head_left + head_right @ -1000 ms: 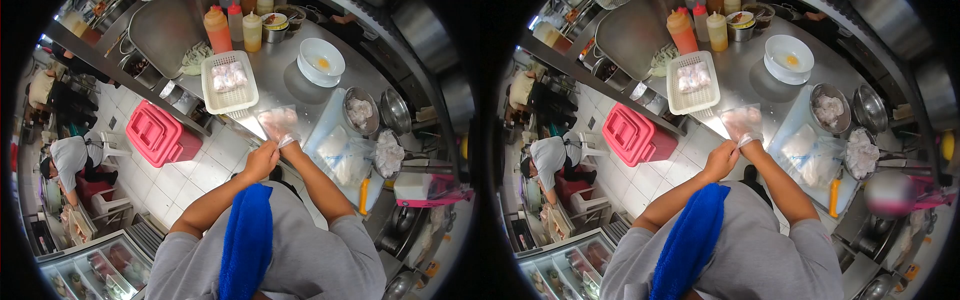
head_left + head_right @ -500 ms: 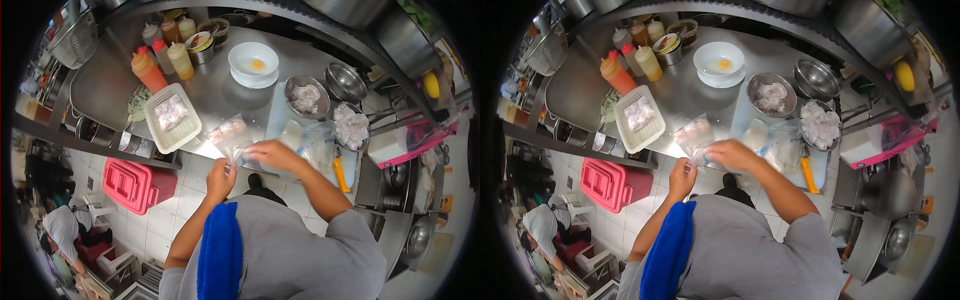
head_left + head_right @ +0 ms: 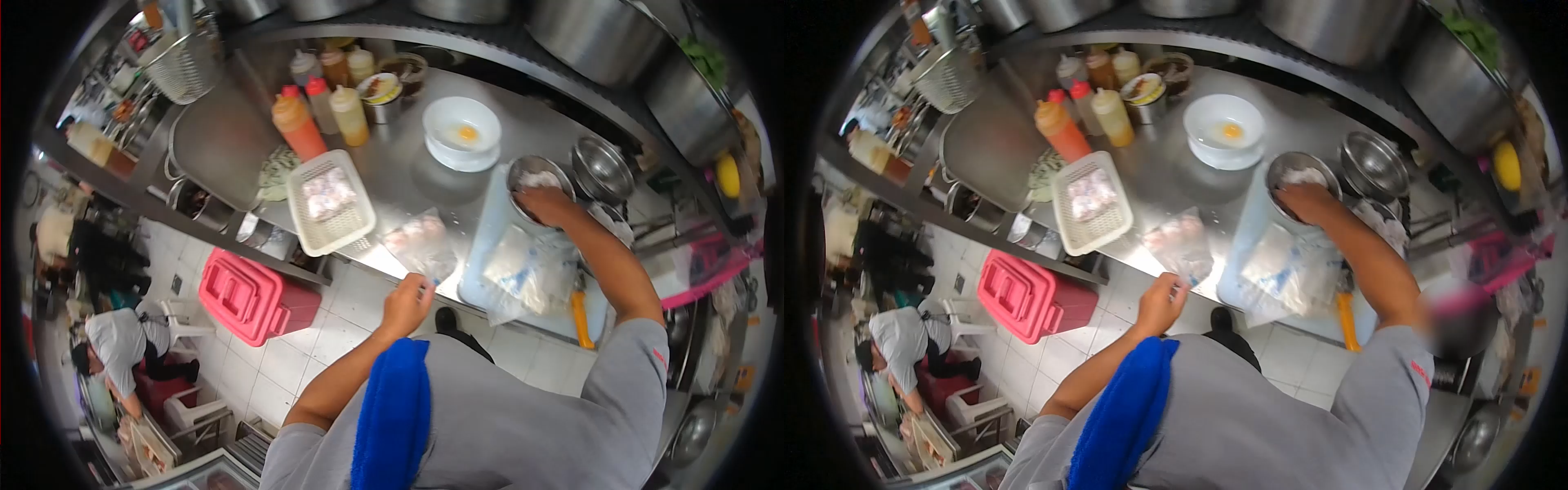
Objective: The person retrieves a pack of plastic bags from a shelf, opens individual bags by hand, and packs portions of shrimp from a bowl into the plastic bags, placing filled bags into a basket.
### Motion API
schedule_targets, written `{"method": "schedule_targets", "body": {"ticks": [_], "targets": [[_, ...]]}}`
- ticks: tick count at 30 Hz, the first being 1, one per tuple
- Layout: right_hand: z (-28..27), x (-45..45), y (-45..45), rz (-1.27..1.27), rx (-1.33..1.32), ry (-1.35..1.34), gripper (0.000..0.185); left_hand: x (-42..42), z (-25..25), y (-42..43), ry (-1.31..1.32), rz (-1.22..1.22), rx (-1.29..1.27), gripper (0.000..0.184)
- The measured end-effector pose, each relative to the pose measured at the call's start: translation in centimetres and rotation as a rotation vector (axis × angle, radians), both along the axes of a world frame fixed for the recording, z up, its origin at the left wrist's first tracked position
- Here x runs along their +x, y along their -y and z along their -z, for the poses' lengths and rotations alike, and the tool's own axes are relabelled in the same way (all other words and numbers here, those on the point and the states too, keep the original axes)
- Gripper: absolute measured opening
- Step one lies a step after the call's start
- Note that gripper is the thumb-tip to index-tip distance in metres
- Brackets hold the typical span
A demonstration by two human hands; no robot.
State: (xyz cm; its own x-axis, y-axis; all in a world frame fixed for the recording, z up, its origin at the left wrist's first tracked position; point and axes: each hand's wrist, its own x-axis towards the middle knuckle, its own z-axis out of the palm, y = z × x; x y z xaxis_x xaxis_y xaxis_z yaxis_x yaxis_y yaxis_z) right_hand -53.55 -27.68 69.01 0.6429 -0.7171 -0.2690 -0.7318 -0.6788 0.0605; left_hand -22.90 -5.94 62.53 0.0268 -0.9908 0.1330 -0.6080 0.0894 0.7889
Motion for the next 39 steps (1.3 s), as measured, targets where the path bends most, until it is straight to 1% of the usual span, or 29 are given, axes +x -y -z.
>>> {"method": "schedule_targets", "body": {"ticks": [1, 3, 5, 6, 8, 9, 11, 12, 14, 15, 17, 18, 20, 21, 23, 24, 25, 27, 28, 29, 31, 32, 34, 35, 37, 38, 39], "targets": [[0.2, -0.1, 0.1, 0.004, -0.012, -0.029, 0.041, 0.0, -0.4, 0.0, -0.036, -0.006, 0.017, 0.014], [0.8, 0.1, 0.9, 0.008, -0.023, -0.062, 0.041, 0.4, -0.3, 0.0, -0.014, -0.026, -0.003, 0.013], [1.6, -0.4, 1.4, -0.055, -0.065, -0.137, 0.036, 0.2, 0.2, -0.3, -0.007, -0.014, -0.007, 0.013], [1.5, -0.7, 1.4, -0.039, -0.059, -0.147, 0.036, 0.3, 0.4, -0.4, -0.010, -0.033, -0.016, 0.012], [1.0, -0.5, 1.1, -0.061, -0.078, -0.053, 0.025, 0.3, 0.6, -0.2, -0.010, -0.051, -0.050, 0.010], [1.2, -0.8, 1.1, -0.053, -0.064, 0.029, 0.028, 0.2, 0.6, -0.3, -0.026, -0.025, -0.046, 0.010], [1.3, -1.2, 1.1, -0.052, -0.046, 0.099, 0.034, 0.3, 0.4, -0.2, -0.049, -0.059, -0.019, 0.009], [1.1, -1.3, 1.0, -0.042, -0.048, 0.093, 0.034, 0.3, 0.4, -0.2, -0.048, -0.056, -0.013, 0.010], [0.6, -1.4, 1.0, 0.042, 0.023, 0.214, 0.041, 0.2, 0.3, -0.2, -0.050, -0.049, -0.007, 0.010], [0.2, -1.5, 1.0, 0.044, 0.022, 0.211, 0.041, 0.1, 0.3, -0.2, -0.046, -0.050, 0.001, 0.010], [-0.4, -1.5, 1.1, 0.254, 0.124, 0.188, 0.042, 0.0, 0.5, -0.2, -0.062, -0.041, 0.008, 0.010], [0.0, -1.9, 1.5, 0.255, 0.124, 0.190, 0.042, 0.0, 0.6, -0.2, -0.075, -0.033, 0.016, 0.010], [0.8, -2.6, 2.2, 0.338, 0.208, 0.518, 0.049, 0.1, 0.7, -0.2, -0.067, -0.027, 0.015, 0.010], [0.1, -2.5, 2.1, 0.340, 0.206, 0.520, 0.049, 0.1, 0.7, -0.2, -0.061, -0.023, 0.012, 0.010], [-1.5, -2.6, 1.6, 0.762, 0.685, 1.042, 0.053, 0.1, 0.5, -0.2, -0.065, -0.032, 0.013, 0.010], [-1.5, -2.9, 0.9, 0.769, 0.833, 1.282, 0.050, 0.1, 0.4, -0.2, -0.068, -0.042, 0.020, 0.010], [-1.6, -3.1, 0.2, 0.773, 0.823, 1.283, 0.050, 0.2, 0.4, -0.2, -0.072, -0.034, 0.016, 0.010], [-1.6, -3.0, -1.2, 0.737, 1.082, 1.808, 0.046, 0.4, 0.4, -0.2, -0.064, -0.047, 0.008, 0.010], [-1.8, -2.4, -2.1, 0.733, 1.089, 1.881, 0.044, 0.5, 0.5, -0.1, -0.060, -0.045, -0.007, 0.010], [-2.1, -1.9, -3.0, 0.734, 1.088, 1.882, 0.044, 0.4, 0.5, -0.1, -0.060, -0.044, -0.006, 0.010], [-3.2, -0.6, -4.7, 0.596, 1.338, 2.031, 0.043, 0.6, 0.1, -0.2, -0.090, -0.039, -0.007, 0.011], [-2.8, 0.1, -5.2, 0.596, 1.343, 2.034, 0.043, 0.6, 0.1, -0.1, -0.086, -0.040, -0.004, 0.011], [-1.7, 1.4, -6.3, 0.702, 1.356, 2.120, 0.042, 0.6, -0.1, 0.0, -0.024, -0.027, -0.043, 0.016], [-1.3, 2.1, -7.0, 0.706, 1.364, 2.120, 0.042, 0.5, -0.2, 0.0, -0.020, -0.029, -0.037, 0.016], [-0.6, 3.8, -8.6, 0.703, 1.364, 2.148, 0.042, 0.3, -0.8, 0.3, 0.067, -0.018, -0.077, 0.022], [-0.5, 4.6, -9.5, 0.711, 1.383, 2.143, 0.042, 0.3, -1.0, 0.5, 0.107, -0.015, -0.097, 0.025], [-0.6, 5.4, -10.5, 0.761, 1.402, 2.090, 0.038, 0.2, -0.9, 0.8, 0.113, -0.027, -0.081, 0.025]]}}
